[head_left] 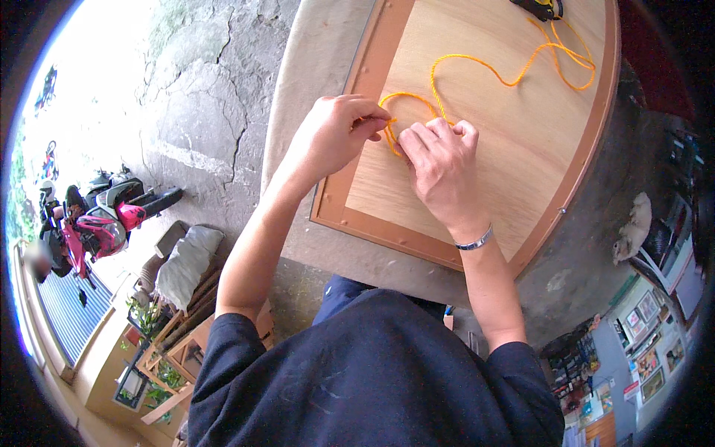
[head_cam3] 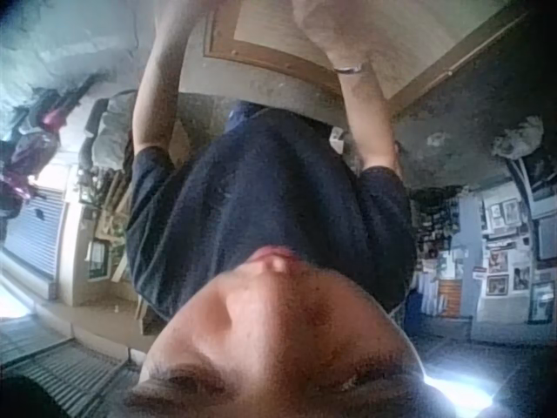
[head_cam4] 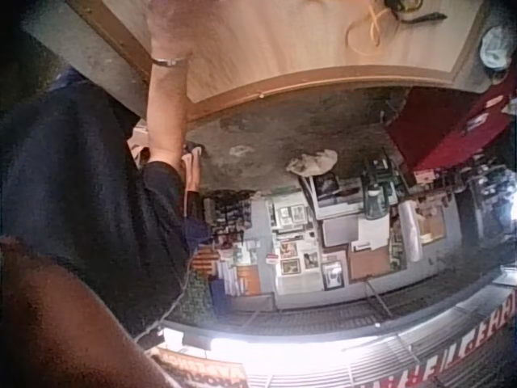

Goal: The person ties a yellow string to the corners of a wooden frame and secures it with a power drill. They then flip the frame to reveal a decorative rug and carry it away.

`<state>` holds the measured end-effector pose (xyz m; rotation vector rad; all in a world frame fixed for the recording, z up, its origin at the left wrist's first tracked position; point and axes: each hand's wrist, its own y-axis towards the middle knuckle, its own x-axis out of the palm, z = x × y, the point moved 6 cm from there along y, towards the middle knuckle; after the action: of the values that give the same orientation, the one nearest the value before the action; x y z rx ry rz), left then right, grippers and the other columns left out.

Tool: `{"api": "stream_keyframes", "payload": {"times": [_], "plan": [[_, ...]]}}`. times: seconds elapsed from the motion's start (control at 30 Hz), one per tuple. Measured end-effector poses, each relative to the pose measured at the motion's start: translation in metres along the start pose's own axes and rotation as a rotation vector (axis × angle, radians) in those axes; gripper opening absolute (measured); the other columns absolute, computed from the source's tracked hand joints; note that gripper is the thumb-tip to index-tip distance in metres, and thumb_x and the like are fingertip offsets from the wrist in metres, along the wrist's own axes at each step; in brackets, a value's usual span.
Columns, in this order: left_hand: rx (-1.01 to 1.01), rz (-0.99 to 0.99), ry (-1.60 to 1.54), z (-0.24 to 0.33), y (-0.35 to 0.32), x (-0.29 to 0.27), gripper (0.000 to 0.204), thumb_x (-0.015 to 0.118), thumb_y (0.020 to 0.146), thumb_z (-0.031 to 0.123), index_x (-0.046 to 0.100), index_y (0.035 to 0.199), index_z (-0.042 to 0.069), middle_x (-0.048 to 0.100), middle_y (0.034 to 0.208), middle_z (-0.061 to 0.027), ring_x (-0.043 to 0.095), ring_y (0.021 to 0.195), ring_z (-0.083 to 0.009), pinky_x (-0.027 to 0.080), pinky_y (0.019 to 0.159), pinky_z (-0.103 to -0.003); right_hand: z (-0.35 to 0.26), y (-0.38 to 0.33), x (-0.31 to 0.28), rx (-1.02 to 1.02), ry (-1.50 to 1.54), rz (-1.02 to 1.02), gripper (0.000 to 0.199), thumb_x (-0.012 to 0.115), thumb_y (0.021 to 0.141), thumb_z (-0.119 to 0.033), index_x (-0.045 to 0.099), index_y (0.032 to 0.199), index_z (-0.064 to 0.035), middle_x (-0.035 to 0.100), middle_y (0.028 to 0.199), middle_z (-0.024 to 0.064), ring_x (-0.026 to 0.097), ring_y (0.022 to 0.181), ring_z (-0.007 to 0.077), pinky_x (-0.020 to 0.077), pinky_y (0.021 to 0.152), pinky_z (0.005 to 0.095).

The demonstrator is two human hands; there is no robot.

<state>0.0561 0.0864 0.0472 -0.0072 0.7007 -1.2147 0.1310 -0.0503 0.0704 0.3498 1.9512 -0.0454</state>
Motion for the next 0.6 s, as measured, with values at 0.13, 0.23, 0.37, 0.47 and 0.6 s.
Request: {"api": "stream_keyframes", "payload": {"times": [0.13, 0.23, 0.37, 0.47, 0.6], "plan": [[0.083, -0.109, 0.060, 0.008, 0.000, -0.001, 0.016, 0.070, 0.092, 0.009, 0.071, 0.102, -0.004, 0.072, 0.089, -0.0110, 0.072, 0.072, -0.0163, 0.057, 0.065, -0.028, 0.006, -0.009, -0.006, 0.067, -0.050, 0.083, 0.008, 0.057, 0.089, -0.015, 0.062, 0.095, -0.0149, 0.057, 0.088, -0.0018, 0.056, 0.092, 0.0179, 0.0373, 0.089, 0.0416], [-0.071, -0.104, -0.221, 0.000, 0.001, 0.006, 0.020, 0.069, 0.095, 0.016, 0.071, 0.107, 0.000, 0.071, 0.096, -0.0074, 0.069, 0.069, -0.0134, 0.056, 0.063, -0.026, 0.006, -0.015, -0.018, 0.086, -0.081, 0.166, 0.008, 0.061, 0.085, -0.011, 0.063, 0.092, -0.0147, 0.056, 0.088, -0.0010, 0.056, 0.092, 0.0191, 0.0389, 0.088, 0.0416], [-0.220, -0.214, -0.394, -0.005, -0.006, 0.010, 0.026, 0.061, 0.101, 0.025, 0.071, 0.112, 0.004, 0.071, 0.107, -0.0061, 0.069, 0.071, -0.0111, 0.054, 0.061, -0.024, 0.015, -0.024, -0.024, 0.113, 0.166, 0.284, 0.008, 0.065, 0.086, -0.007, 0.065, 0.092, -0.0116, 0.057, 0.090, 0.0039, 0.058, 0.090, 0.0215, 0.0474, 0.079, 0.0361], [-0.118, -0.036, -0.532, 0.000, -0.012, -0.003, 0.028, 0.055, 0.104, 0.027, 0.070, 0.113, 0.005, 0.071, 0.110, -0.0059, 0.069, 0.077, -0.0106, 0.053, 0.062, -0.023, 0.027, -0.041, -0.027, 0.329, 0.657, 0.320, 0.011, 0.062, 0.096, -0.010, 0.064, 0.107, -0.0067, 0.065, 0.100, 0.0101, 0.062, 0.078, 0.0197, 0.0525, 0.068, 0.0282], [-0.001, 0.357, -0.296, -0.014, -0.022, -0.031, 0.029, 0.051, 0.105, 0.024, 0.070, 0.117, 0.006, 0.070, 0.114, -0.0039, 0.066, 0.096, -0.0119, 0.051, 0.074, -0.026, 0.044, -0.074, -0.050, 0.545, 1.130, 0.344, 0.036, 0.050, 0.106, -0.019, 0.048, 0.134, 0.0032, 0.070, 0.119, 0.0186, 0.065, 0.064, 0.0120, 0.0541, 0.066, 0.0245]]}}
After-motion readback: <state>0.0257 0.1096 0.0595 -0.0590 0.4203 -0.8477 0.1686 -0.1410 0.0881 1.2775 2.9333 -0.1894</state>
